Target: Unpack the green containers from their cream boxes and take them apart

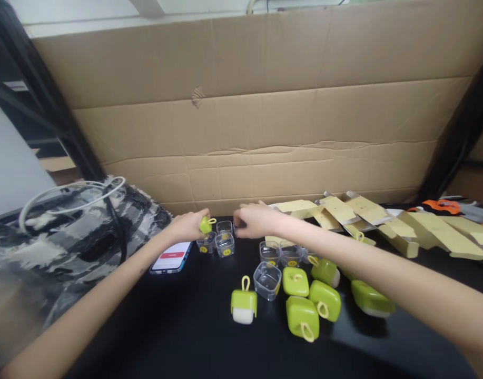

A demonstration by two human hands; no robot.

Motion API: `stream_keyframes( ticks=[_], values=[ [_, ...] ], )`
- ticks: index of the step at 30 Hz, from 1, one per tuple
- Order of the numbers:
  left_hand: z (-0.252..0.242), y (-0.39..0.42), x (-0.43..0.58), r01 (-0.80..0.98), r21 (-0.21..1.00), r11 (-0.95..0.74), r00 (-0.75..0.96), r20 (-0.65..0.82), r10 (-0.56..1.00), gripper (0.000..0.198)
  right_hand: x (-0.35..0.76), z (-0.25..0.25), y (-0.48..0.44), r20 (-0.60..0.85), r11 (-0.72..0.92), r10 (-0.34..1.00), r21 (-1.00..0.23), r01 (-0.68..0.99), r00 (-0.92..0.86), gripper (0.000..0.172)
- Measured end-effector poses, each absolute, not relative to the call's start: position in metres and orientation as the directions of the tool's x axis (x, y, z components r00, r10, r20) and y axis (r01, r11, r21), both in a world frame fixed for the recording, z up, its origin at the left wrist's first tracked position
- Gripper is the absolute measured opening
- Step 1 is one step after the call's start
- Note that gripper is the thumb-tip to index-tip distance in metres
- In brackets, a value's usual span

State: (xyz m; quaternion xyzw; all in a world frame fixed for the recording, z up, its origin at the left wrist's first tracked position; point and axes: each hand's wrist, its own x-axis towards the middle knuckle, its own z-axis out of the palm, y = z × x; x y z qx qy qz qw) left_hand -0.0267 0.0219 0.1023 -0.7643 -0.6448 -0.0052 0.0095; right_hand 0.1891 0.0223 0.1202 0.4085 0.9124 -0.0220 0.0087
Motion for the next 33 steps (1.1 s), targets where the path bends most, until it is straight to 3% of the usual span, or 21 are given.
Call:
stream_keyframes(
  ticks=[3, 5, 11, 15, 19, 21, 28, 32, 33],
  values=[
    [0.112, 0.007, -0.034, 0.983, 0.047, -0.178, 0.172, 0.107, 0.979, 0.031, 0.219, 0.125, 0.005, -0.148, 0.719, 0.681, -0.051, 0.693, -0.717, 0.023],
    [0.116, -0.007, -0.039, 0.973, 0.100, -0.205, 0.187, 0.170, 0.968, 0.031, 0.230, 0.119, -0.005, -0.178, 0.725, 0.670, -0.052, 0.686, -0.721, 0.029],
    [0.098, -0.049, -0.041, 0.910, 0.226, -0.346, 0.289, 0.250, 0.924, 0.021, 0.221, 0.095, -0.003, -0.070, 0.770, 0.627, -0.099, 0.631, -0.776, 0.025],
    [0.077, -0.060, -0.041, 0.906, 0.250, -0.341, 0.256, 0.318, 0.913, 0.021, 0.206, 0.095, 0.015, 0.020, 0.800, 0.600, -0.047, 0.598, -0.800, 0.020],
    [0.063, -0.060, -0.049, 0.892, 0.294, -0.343, 0.223, 0.374, 0.900, 0.019, 0.190, 0.095, 0.030, 0.006, 0.818, 0.575, -0.009, 0.575, -0.818, 0.014],
    [0.059, -0.059, -0.053, 0.883, 0.316, -0.347, 0.211, 0.394, 0.895, 0.019, 0.186, 0.095, 0.033, -0.017, 0.819, 0.573, -0.012, 0.573, -0.819, 0.019],
    [0.055, -0.057, -0.060, 0.851, 0.358, -0.384, 0.203, 0.449, 0.870, 0.018, 0.242, 0.126, 0.017, -0.084, 0.713, 0.697, -0.025, 0.700, -0.712, 0.021],
    [0.056, -0.058, -0.061, 0.842, 0.315, -0.439, 0.233, 0.522, 0.821, 0.017, 0.284, 0.122, 0.006, -0.137, 0.536, 0.837, 0.021, 0.844, -0.529, 0.006],
    [0.057, -0.059, -0.061, 0.841, 0.304, -0.448, 0.235, 0.539, 0.809, 0.018, 0.289, 0.115, 0.005, -0.119, 0.482, 0.871, 0.031, 0.876, -0.476, 0.011]
  ],
)
